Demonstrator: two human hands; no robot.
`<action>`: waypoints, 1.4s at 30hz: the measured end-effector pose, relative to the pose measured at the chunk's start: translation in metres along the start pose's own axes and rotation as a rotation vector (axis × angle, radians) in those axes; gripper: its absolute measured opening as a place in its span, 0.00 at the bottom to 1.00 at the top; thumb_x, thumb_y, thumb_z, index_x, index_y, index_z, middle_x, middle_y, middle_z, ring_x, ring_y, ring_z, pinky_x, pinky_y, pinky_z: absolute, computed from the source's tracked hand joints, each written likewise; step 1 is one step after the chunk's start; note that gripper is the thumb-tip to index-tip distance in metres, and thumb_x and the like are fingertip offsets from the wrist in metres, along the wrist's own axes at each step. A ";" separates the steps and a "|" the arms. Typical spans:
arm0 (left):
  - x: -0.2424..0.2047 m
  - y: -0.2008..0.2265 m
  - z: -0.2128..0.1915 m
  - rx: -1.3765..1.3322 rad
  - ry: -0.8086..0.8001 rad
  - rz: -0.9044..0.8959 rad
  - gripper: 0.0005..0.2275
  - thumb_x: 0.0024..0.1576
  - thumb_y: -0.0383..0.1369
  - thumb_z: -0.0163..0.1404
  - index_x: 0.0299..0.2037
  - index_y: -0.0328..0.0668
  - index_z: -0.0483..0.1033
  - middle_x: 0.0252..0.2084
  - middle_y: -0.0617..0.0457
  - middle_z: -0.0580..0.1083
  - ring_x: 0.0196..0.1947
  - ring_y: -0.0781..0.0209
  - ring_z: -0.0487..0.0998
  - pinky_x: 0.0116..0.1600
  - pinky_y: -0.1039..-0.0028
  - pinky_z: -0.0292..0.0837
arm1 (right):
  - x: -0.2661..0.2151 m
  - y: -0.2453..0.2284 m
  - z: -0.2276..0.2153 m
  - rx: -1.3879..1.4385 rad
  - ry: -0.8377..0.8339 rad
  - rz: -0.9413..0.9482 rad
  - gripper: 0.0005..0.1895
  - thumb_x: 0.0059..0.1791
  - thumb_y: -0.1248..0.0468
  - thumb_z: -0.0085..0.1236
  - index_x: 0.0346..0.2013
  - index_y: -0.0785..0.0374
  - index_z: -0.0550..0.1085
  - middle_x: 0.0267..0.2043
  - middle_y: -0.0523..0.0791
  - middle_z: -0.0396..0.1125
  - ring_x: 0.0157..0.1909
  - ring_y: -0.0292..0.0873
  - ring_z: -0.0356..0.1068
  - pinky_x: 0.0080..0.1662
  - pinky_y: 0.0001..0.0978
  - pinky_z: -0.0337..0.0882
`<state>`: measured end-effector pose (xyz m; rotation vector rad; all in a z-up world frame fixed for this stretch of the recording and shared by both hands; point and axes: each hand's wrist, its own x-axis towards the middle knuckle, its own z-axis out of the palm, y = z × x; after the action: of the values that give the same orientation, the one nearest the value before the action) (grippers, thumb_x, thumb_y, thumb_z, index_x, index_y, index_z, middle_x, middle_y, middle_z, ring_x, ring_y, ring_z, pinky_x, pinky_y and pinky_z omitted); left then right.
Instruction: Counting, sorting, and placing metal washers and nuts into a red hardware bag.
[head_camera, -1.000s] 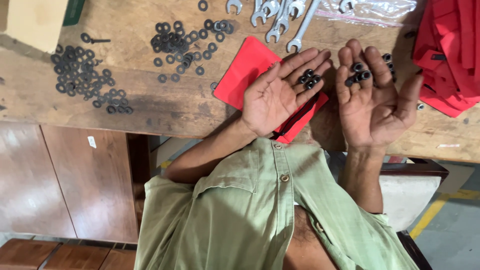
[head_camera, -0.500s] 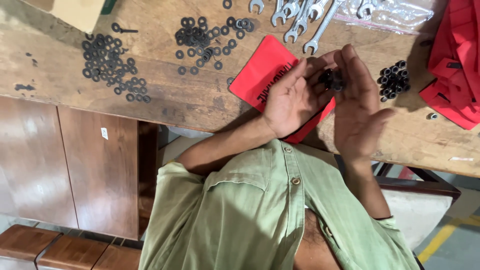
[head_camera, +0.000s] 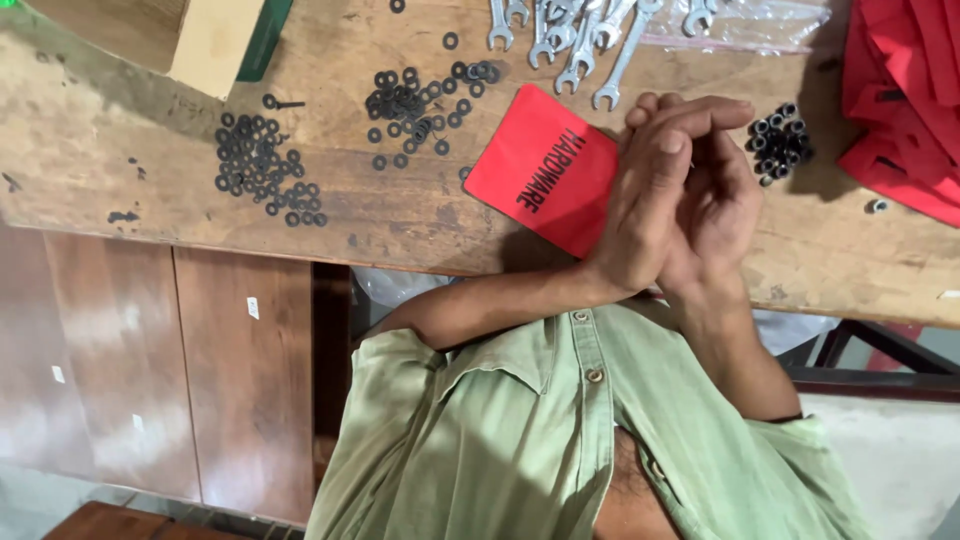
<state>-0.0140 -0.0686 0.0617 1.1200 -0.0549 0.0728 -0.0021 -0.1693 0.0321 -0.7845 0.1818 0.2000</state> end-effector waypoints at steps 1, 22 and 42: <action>0.001 0.010 0.003 0.346 0.009 0.105 0.22 0.81 0.43 0.25 0.62 0.35 0.71 0.59 0.51 0.71 0.64 0.66 0.67 0.74 0.81 0.55 | 0.000 0.000 0.000 -0.041 0.006 0.031 0.19 0.62 0.61 0.43 0.63 0.69 0.69 0.64 0.51 0.67 0.67 0.46 0.67 0.73 0.39 0.63; -0.039 0.062 -0.053 1.410 -0.245 0.200 0.10 0.57 0.29 0.56 0.48 0.41 0.75 0.39 0.50 0.72 0.40 0.50 0.78 0.40 0.62 0.76 | -0.072 -0.035 0.009 0.277 0.023 0.417 0.29 0.61 0.52 0.39 0.62 0.79 0.65 0.65 0.62 0.63 0.72 0.59 0.61 0.77 0.49 0.57; -0.026 0.115 -0.076 1.116 0.111 0.098 0.05 0.59 0.25 0.62 0.44 0.38 0.83 0.38 0.55 0.77 0.33 0.73 0.76 0.37 0.82 0.73 | -0.070 -0.037 0.046 0.347 -0.187 0.434 0.28 0.61 0.54 0.41 0.64 0.78 0.62 0.67 0.57 0.60 0.70 0.48 0.61 0.73 0.40 0.60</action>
<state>-0.0495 0.0489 0.1298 2.2252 0.0398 0.2742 -0.0567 -0.1704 0.1058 -0.3701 0.2017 0.6329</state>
